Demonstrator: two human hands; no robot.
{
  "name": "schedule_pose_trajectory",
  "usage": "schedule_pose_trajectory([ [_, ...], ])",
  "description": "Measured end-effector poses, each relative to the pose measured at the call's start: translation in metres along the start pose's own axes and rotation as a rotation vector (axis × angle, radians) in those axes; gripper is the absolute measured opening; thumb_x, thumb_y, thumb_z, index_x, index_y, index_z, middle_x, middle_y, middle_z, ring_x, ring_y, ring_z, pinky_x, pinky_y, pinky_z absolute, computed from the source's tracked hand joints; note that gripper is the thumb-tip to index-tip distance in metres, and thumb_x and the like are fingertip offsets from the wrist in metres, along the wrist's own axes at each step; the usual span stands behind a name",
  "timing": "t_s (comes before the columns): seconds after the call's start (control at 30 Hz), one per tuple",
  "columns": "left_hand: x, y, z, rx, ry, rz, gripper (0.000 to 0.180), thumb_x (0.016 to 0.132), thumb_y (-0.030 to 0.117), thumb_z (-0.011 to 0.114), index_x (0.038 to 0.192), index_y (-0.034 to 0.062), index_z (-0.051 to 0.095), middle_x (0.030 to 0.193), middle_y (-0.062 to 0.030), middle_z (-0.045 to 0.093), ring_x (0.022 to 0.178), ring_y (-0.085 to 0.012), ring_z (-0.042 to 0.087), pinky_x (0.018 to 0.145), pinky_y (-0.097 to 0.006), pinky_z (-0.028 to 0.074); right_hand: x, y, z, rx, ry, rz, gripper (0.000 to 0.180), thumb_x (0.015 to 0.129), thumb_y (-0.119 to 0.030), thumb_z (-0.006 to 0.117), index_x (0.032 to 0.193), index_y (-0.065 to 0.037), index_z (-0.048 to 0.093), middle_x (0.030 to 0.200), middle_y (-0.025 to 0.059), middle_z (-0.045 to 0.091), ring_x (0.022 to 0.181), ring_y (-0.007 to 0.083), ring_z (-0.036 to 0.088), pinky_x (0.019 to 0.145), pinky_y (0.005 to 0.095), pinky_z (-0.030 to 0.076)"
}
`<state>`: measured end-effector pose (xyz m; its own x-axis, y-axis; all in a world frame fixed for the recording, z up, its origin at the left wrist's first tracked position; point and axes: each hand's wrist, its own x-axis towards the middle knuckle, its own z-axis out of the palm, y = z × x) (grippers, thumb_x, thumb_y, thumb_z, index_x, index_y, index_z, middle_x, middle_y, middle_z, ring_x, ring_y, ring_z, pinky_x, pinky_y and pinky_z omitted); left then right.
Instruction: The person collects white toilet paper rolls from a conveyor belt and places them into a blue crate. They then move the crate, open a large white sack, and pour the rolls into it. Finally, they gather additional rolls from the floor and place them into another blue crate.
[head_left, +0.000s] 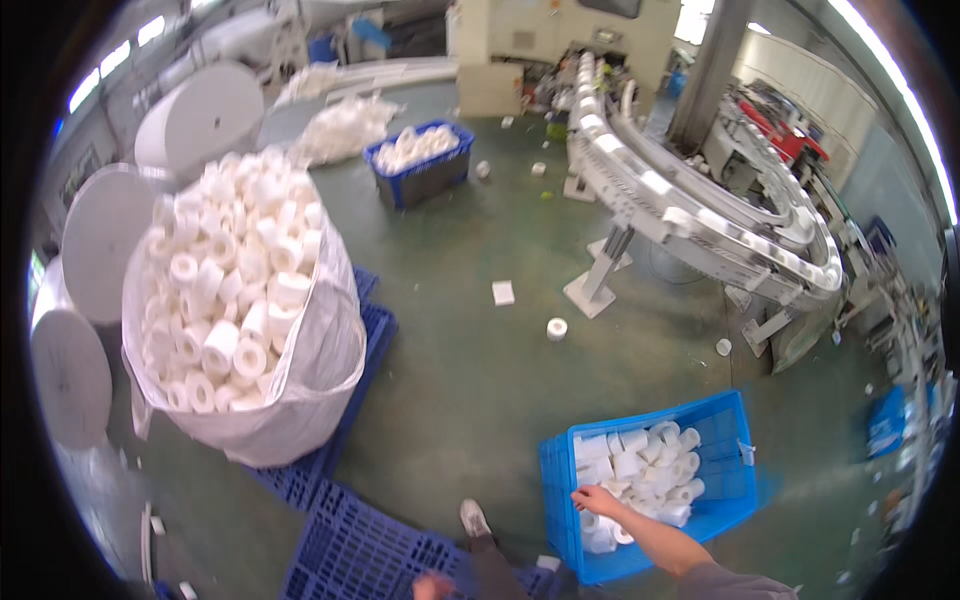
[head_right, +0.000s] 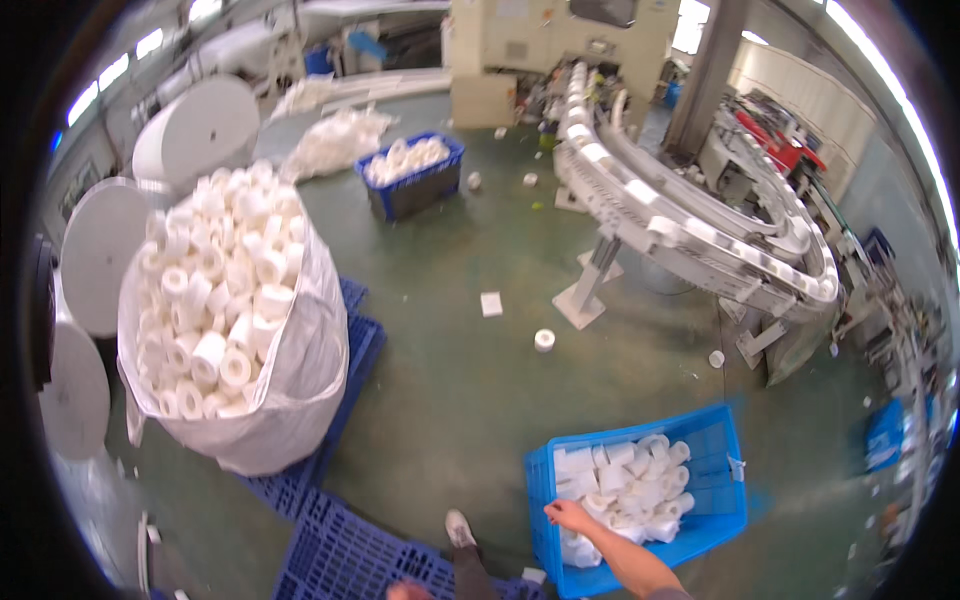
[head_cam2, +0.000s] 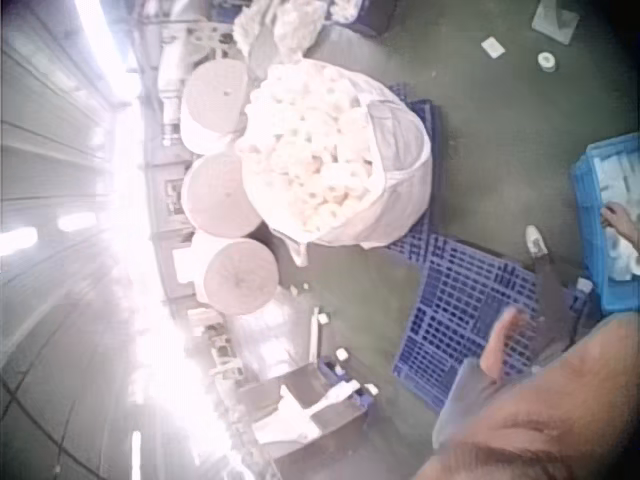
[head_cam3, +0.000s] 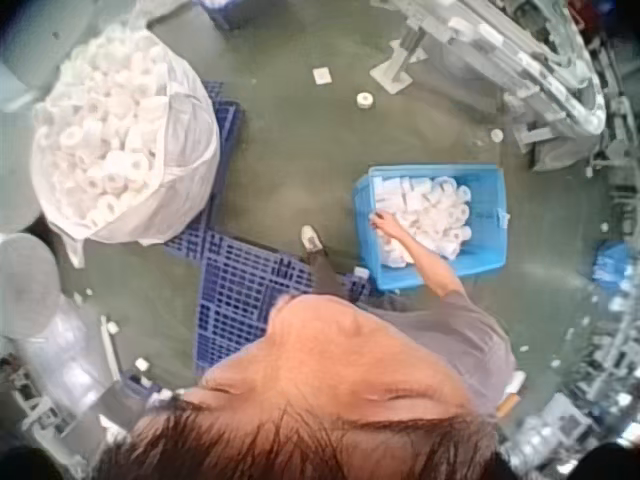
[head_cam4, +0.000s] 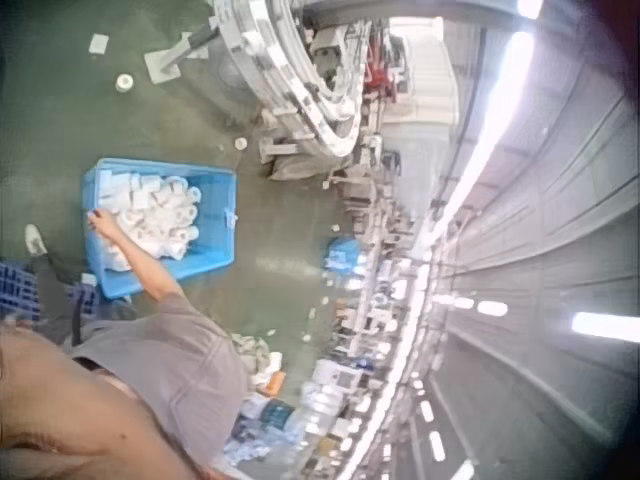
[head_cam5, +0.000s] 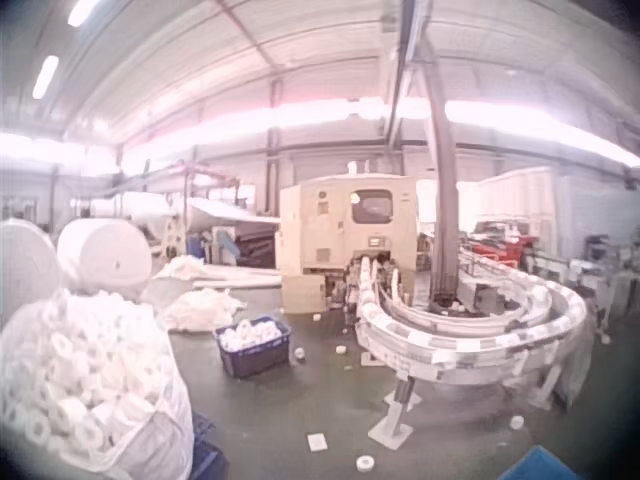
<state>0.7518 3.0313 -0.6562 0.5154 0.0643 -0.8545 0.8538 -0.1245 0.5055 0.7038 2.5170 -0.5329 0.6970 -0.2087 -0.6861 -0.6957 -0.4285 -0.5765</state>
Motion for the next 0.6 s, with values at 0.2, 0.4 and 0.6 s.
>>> schedule_pose_trajectory([
  [0.2,0.024,0.242,0.063,-0.068,-0.173,-0.142,0.036,0.092,0.031,0.053,0.116,0.0048,0.057,0.099,-0.0167,0.070,0.081,-0.0263,0.069,0.071,-0.038,0.052,0.011,-0.037,-0.027,0.215,0.125,0.244,0.048,0.086,-0.044,0.062,0.100,0.001,0.070,0.091,0.0126,0.072,0.079,0.0198,0.070,0.073,0.0322,0.054],
  [0.4,0.057,0.477,0.181,0.221,-0.472,0.175,0.030,0.093,0.027,0.057,0.110,0.0026,0.060,0.095,-0.0133,0.071,0.079,-0.0202,0.068,0.070,-0.031,0.052,-0.082,-0.059,-0.043,0.281,0.403,0.615,0.037,0.082,-0.032,0.061,0.090,0.002,0.071,0.079,0.0147,0.072,0.069,0.0218,0.071,0.069,0.0341,0.056],
  [0.6,0.086,0.685,0.286,0.199,-0.712,0.397,0.032,0.094,0.026,0.057,0.111,-0.0011,0.061,0.096,-0.0139,0.070,0.082,-0.0196,0.067,0.075,-0.032,0.054,-0.107,-0.084,-0.028,0.189,0.265,0.999,0.046,0.089,-0.042,0.052,0.085,0.000,0.071,0.082,0.0166,0.071,0.077,0.0265,0.070,0.075,0.0383,0.054],
])
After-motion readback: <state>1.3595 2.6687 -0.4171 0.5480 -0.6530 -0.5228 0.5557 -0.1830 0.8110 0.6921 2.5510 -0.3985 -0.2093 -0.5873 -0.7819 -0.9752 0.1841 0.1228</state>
